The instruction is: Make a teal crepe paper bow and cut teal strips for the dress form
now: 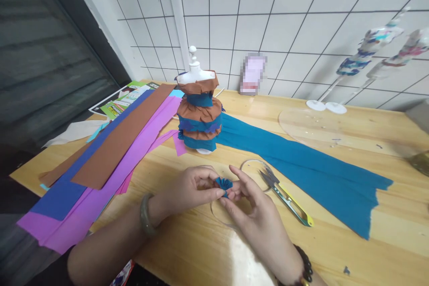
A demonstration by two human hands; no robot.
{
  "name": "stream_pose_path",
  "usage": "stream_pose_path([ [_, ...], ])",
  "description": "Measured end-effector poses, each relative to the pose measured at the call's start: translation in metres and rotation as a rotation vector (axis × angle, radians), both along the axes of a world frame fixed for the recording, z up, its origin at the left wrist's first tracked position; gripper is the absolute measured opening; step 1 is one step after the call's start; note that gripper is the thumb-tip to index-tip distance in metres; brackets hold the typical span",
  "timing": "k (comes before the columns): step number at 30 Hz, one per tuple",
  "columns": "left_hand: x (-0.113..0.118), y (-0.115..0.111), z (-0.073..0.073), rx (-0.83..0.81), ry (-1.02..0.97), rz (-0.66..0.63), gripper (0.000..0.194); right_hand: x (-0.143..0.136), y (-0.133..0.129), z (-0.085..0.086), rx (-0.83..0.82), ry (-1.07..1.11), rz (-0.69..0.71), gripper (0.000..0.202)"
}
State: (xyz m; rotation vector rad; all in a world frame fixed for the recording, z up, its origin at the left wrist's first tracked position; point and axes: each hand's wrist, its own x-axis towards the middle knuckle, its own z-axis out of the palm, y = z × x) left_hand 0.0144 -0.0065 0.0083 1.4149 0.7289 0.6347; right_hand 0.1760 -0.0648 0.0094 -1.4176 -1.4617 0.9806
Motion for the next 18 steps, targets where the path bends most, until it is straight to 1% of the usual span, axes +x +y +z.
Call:
stream_pose_path([
  [5, -0.0006, 0.0014, -0.0028, -0.069, 0.017, 0.034, 0.024, 0.0029, 0.0013, -0.002, -0.047, 0.124, 0.012, 0.05],
  [9, -0.0006, 0.0055, -0.0065, -0.154, -0.088, 0.021, 0.023, 0.0062, 0.0029, -0.0031, -0.072, 0.21, 0.008, 0.048],
  [14, -0.0018, 0.0093, -0.0056, -0.277, -0.095, 0.011, 0.028, 0.0072, 0.0062, 0.0018, -0.096, 0.213, -0.07, 0.048],
  [18, -0.0023, 0.0096, -0.0043, -0.303, -0.06, -0.012, 0.03, 0.0083, 0.0082, 0.0052, -0.129, 0.231, -0.094, 0.045],
])
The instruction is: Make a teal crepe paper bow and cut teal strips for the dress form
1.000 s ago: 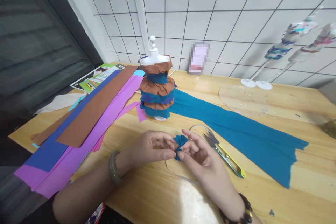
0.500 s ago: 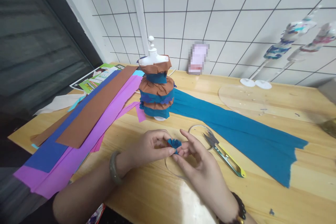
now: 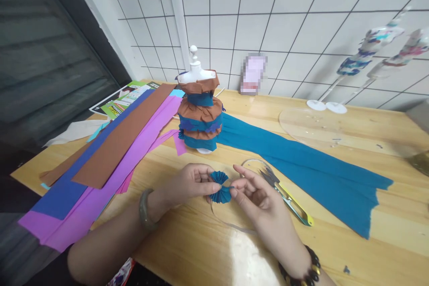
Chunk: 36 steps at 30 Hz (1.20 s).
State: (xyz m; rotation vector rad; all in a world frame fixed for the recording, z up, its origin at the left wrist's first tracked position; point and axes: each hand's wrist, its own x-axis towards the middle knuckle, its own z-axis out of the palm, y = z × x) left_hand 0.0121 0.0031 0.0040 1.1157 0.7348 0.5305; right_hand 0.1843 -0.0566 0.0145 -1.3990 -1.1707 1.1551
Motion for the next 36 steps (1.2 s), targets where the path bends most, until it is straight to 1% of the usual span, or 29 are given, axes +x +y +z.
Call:
stream_pose_path([
  [4, 0.0006, -0.0005, 0.0019, -0.018, 0.012, -0.032, 0.031, 0.002, 0.0001, 0.0012, -0.012, 0.003, -0.02, 0.044],
  [7, 0.0008, -0.0006, 0.003, -0.027, 0.001, -0.032, 0.032, 0.0031, -0.0004, 0.0026, -0.008, -0.001, 0.008, 0.04],
  [9, 0.0007, -0.0006, 0.0027, -0.001, 0.001, -0.031, 0.03, 0.0032, -0.0006, 0.0034, -0.005, -0.009, 0.03, 0.036],
  [12, 0.0008, -0.0012, 0.0006, 0.055, 0.008, -0.07, 0.027, 0.0026, -0.0009, 0.0029, -0.021, -0.023, 0.042, 0.033],
  [16, 0.0011, -0.0026, -0.0007, 0.076, 0.02, -0.101, 0.025, 0.0017, -0.0015, 0.0005, -0.062, -0.003, 0.097, 0.025],
  [19, 0.0009, -0.0026, -0.0004, 0.097, 0.035, -0.091, 0.023, 0.0017, -0.0014, -0.0008, -0.061, 0.023, 0.136, 0.02],
  [24, -0.0001, -0.0009, -0.0018, 0.112, 0.044, -0.028, 0.024, 0.0025, -0.0012, -0.0002, -0.048, 0.041, 0.146, 0.02],
  [29, 0.0007, -0.0021, -0.0015, 0.122, 0.028, -0.044, 0.023, 0.003, -0.002, 0.0015, -0.072, 0.041, 0.167, 0.018],
  [33, 0.0017, -0.0039, -0.0002, 0.117, 0.021, -0.076, 0.022, 0.003, -0.0028, 0.0007, -0.101, 0.065, 0.176, 0.012],
  [36, 0.0015, -0.0037, -0.0005, 0.121, 0.043, -0.053, 0.022, 0.0027, -0.0027, 0.0, -0.106, 0.066, 0.169, 0.013],
])
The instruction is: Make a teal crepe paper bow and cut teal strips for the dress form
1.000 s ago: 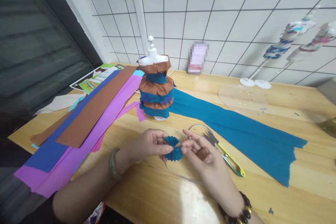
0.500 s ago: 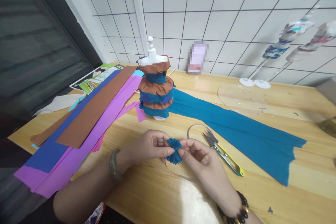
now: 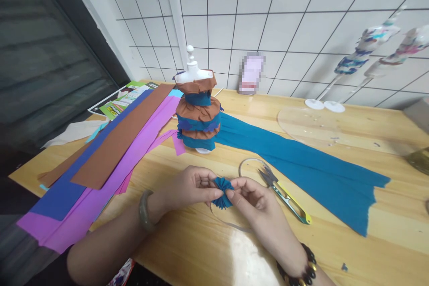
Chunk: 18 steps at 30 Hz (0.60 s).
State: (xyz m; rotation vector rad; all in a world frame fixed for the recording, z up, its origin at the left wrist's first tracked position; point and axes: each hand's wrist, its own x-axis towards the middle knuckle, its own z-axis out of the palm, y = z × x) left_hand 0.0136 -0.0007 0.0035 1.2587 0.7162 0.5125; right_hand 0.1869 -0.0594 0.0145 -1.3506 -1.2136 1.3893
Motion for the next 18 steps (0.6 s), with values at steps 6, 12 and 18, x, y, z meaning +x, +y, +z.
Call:
stream_pose_path([
  [6, -0.001, 0.002, -0.001, -0.011, 0.016, 0.043, 0.027, 0.001, 0.001, -0.002, 0.006, -0.017, -0.011, 0.014],
  [12, -0.001, 0.003, 0.0, -0.029, -0.036, 0.056, 0.03, 0.003, 0.001, -0.005, -0.006, -0.04, -0.059, 0.018],
  [18, 0.0, 0.003, -0.002, -0.014, -0.046, 0.051, 0.028, -0.008, 0.003, 0.002, 0.0, 0.082, -0.061, 0.035],
])
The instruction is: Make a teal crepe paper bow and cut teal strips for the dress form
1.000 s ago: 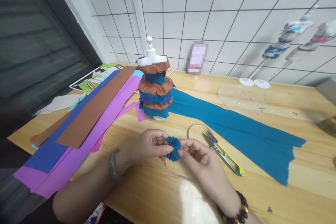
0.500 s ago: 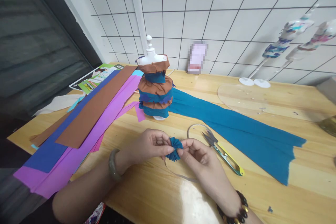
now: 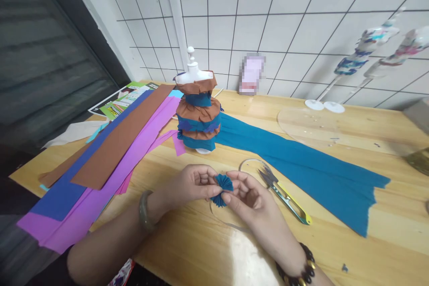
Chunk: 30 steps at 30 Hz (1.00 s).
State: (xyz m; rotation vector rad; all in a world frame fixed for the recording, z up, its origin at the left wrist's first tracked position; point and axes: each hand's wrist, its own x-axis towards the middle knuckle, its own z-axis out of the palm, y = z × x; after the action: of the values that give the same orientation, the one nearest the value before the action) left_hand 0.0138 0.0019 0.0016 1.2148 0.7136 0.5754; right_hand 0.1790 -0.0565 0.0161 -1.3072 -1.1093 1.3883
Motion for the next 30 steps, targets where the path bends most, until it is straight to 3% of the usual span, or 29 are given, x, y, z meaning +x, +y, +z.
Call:
stream_pose_path([
  [14, 0.0001, -0.0008, 0.0005, -0.017, 0.009, -0.013, 0.027, 0.0024, -0.0014, 0.003, 0.023, -0.073, 0.015, 0.032],
  [21, 0.0003, -0.0011, 0.0011, -0.017, 0.001, 0.01, 0.026, 0.0018, -0.0022, 0.0039, 0.02, -0.118, 0.11, 0.023],
  [30, 0.001, -0.0034, 0.0018, -0.015, -0.02, 0.046, 0.024, -0.0009, -0.0016, 0.0058, -0.018, -0.16, 0.061, 0.024],
])
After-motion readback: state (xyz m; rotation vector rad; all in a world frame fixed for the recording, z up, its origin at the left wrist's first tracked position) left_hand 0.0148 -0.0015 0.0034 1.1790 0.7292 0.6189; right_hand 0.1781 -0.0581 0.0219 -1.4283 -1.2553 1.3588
